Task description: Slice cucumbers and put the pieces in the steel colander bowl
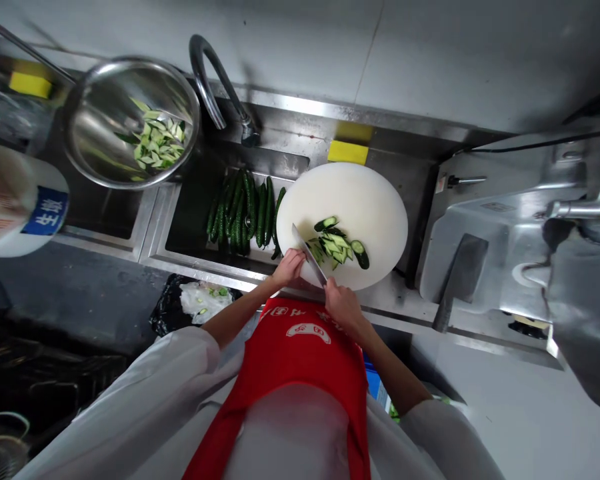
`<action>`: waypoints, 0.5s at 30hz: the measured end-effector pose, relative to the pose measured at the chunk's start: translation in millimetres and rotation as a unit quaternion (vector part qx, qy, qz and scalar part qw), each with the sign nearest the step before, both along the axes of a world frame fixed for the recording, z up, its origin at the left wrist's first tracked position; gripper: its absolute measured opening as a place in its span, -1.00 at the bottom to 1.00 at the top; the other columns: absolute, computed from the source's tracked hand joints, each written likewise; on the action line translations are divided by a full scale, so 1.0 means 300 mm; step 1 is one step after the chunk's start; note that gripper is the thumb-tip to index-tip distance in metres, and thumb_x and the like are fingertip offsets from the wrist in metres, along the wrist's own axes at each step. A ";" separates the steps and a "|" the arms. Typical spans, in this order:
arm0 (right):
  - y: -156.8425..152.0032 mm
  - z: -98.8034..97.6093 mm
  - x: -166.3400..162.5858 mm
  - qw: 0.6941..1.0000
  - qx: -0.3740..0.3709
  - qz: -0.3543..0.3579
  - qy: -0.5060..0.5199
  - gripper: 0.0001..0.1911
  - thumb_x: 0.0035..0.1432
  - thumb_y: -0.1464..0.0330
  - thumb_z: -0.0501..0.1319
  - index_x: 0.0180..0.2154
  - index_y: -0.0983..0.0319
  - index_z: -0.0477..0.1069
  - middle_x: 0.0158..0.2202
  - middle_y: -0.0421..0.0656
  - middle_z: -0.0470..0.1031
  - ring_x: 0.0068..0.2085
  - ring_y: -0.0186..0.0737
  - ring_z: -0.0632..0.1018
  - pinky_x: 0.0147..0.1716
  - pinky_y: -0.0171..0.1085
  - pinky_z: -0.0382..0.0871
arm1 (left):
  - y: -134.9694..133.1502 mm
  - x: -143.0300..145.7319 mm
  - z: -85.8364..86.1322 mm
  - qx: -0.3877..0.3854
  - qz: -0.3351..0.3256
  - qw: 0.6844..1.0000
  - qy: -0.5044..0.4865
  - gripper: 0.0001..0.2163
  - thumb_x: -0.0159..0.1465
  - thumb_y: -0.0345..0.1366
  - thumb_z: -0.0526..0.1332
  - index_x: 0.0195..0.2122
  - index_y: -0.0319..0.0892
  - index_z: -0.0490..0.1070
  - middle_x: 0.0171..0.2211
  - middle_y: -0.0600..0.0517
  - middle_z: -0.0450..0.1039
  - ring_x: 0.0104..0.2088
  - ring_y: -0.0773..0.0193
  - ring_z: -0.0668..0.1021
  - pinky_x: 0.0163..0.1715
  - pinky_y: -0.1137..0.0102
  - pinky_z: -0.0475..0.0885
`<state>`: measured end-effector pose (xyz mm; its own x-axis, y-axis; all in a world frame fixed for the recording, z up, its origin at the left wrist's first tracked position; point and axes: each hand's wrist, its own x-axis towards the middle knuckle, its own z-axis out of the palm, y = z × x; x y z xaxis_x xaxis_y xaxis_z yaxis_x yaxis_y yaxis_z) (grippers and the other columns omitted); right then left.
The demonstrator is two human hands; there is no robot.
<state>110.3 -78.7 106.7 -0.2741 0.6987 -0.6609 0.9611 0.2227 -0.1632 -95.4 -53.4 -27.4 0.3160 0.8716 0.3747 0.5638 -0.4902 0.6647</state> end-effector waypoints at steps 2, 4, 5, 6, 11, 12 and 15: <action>-0.006 0.020 0.024 1.000 0.026 -0.010 0.010 -0.68 0.43 0.27 -0.20 -0.07 0.27 0.23 -0.36 -0.04 0.56 -0.32 -0.15 0.59 -0.39 -0.31 0.13 | 0.018 0.010 0.098 0.028 0.055 0.997 -0.046 -0.84 0.38 -0.40 0.03 -0.12 -0.21 0.39 -0.23 -0.09 0.41 -0.16 0.21 0.44 -0.12 0.25 0.44; -0.024 0.043 0.054 0.999 0.037 -0.011 0.010 -0.68 0.43 0.27 -0.21 -0.07 0.27 0.23 -0.38 -0.06 0.56 -0.34 -0.15 0.59 -0.40 -0.31 0.13 | 0.066 0.042 0.215 0.044 0.126 0.987 -0.089 -0.86 0.38 -0.38 0.08 -0.10 -0.20 0.37 -0.20 -0.09 0.41 -0.14 0.20 0.45 -0.11 0.25 0.42; -0.034 0.052 0.067 0.999 0.035 -0.004 0.008 -0.69 0.43 0.28 -0.20 -0.07 0.26 0.22 -0.39 -0.07 0.56 -0.35 -0.14 0.60 -0.40 -0.31 0.14 | 0.102 0.068 0.269 0.042 0.137 0.985 -0.096 -0.85 0.38 -0.37 0.08 -0.07 -0.19 0.36 -0.17 -0.09 0.40 -0.12 0.20 0.45 -0.09 0.24 0.41; -0.043 0.056 0.076 1.000 0.028 0.010 0.009 -0.70 0.43 0.29 -0.19 -0.06 0.26 0.22 -0.39 -0.07 0.56 -0.34 -0.13 0.60 -0.40 -0.31 0.15 | 0.146 0.102 0.315 0.033 0.116 0.989 -0.087 -0.84 0.38 -0.36 0.08 -0.06 -0.18 0.36 -0.14 -0.10 0.40 -0.09 0.19 0.44 -0.06 0.24 0.40; -0.057 0.029 0.060 0.998 -0.010 0.056 0.015 -0.75 0.41 0.29 -0.12 -0.02 0.26 0.20 -0.29 0.00 0.58 -0.24 -0.10 0.62 -0.33 -0.32 0.25 | 0.373 0.323 0.357 -0.075 -0.146 0.978 0.130 -0.76 0.30 -0.49 0.10 -0.07 -0.16 0.43 -0.01 -0.08 0.40 0.03 0.12 0.38 -0.01 0.20 0.32; -0.055 0.020 0.051 0.998 -0.014 0.055 0.014 -0.75 0.40 0.29 -0.10 -0.02 0.26 0.20 -0.27 0.01 0.58 -0.22 -0.10 0.62 -0.31 -0.32 0.27 | 0.400 0.366 0.340 -0.099 -0.185 0.961 0.179 -0.73 0.26 -0.51 0.12 -0.06 -0.16 0.44 0.01 -0.09 0.40 0.05 0.08 0.36 0.01 0.16 0.31; -0.051 0.001 0.030 0.999 -0.009 0.044 0.016 -0.75 0.40 0.30 -0.12 -0.02 0.25 0.20 -0.25 0.03 0.57 -0.19 -0.08 0.62 -0.26 -0.29 0.31 | 0.431 0.475 0.277 -0.138 -0.314 0.899 0.275 -0.65 0.11 -0.60 0.21 -0.09 -0.18 0.48 -0.05 -0.10 0.45 0.03 0.03 0.38 0.03 0.08 0.29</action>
